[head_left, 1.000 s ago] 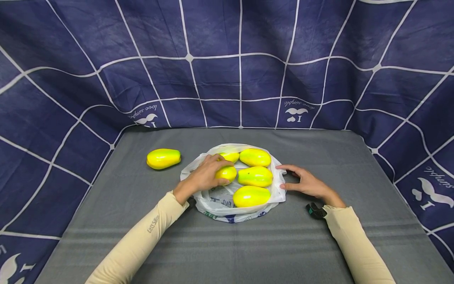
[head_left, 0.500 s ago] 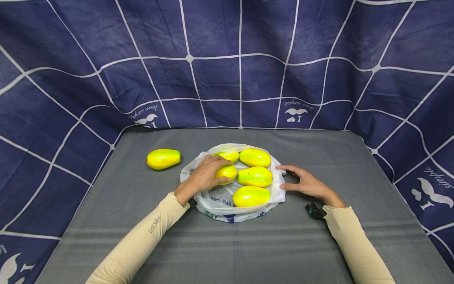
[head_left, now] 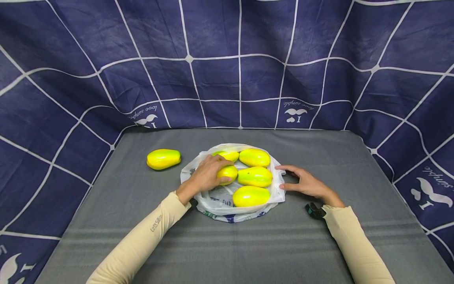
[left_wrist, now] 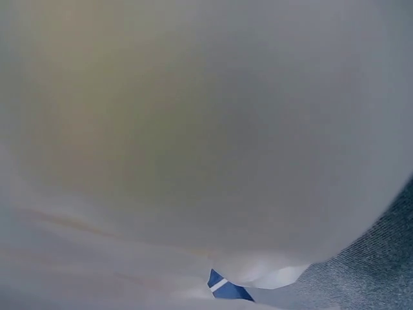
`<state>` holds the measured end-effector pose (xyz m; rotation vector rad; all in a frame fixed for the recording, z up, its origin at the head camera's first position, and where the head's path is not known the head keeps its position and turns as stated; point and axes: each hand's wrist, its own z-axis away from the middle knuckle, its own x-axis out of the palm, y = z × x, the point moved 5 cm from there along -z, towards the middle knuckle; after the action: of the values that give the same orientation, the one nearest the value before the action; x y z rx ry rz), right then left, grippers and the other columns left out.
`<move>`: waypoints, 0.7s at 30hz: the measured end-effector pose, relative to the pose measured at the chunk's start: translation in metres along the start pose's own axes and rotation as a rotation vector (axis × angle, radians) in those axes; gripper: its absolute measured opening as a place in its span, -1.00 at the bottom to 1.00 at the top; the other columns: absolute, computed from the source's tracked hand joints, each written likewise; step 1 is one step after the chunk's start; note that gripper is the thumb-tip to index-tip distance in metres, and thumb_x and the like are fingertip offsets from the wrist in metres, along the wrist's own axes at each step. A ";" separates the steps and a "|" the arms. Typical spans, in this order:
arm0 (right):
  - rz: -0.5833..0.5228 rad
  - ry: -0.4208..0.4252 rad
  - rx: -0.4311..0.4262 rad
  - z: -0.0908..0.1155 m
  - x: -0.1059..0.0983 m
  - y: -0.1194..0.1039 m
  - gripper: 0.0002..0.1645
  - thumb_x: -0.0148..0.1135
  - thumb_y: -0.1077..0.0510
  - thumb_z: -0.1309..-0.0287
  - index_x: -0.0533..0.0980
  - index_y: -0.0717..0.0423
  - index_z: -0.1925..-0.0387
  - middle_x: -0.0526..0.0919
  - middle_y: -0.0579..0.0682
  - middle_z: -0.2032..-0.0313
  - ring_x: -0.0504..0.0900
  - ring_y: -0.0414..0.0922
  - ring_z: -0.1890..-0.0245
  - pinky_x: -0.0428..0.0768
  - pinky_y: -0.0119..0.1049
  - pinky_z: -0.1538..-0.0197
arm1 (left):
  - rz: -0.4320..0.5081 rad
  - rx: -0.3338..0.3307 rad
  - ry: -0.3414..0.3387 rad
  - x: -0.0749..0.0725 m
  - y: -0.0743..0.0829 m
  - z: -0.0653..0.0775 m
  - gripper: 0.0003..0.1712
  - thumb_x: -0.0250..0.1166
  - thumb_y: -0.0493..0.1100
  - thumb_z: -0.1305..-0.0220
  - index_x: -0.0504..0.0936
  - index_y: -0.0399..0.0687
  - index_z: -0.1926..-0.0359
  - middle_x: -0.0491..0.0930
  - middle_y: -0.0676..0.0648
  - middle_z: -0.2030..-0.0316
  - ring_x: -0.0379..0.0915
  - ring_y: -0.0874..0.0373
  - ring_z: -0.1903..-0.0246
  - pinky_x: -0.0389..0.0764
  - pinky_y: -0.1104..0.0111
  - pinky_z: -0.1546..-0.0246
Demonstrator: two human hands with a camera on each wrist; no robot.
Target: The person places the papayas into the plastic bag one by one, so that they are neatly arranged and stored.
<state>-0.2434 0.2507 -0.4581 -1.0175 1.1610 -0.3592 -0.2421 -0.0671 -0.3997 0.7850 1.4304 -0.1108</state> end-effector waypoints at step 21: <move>-0.019 -0.009 -0.016 0.000 0.000 -0.005 -0.19 0.52 0.02 -0.07 0.42 -0.10 -0.36 0.43 0.10 -0.36 0.29 0.11 -0.40 0.20 0.18 -0.39 | 0.115 0.128 0.147 -0.031 0.008 0.028 -0.45 0.45 -0.09 -0.23 0.59 -0.06 -0.23 0.54 -0.15 -0.14 0.36 -0.13 -0.16 0.37 0.02 -0.20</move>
<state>-0.2419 0.2484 -0.4544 -1.0434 1.1487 -0.3605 -0.2201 -0.0881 -0.3704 0.9963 1.5236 -0.0579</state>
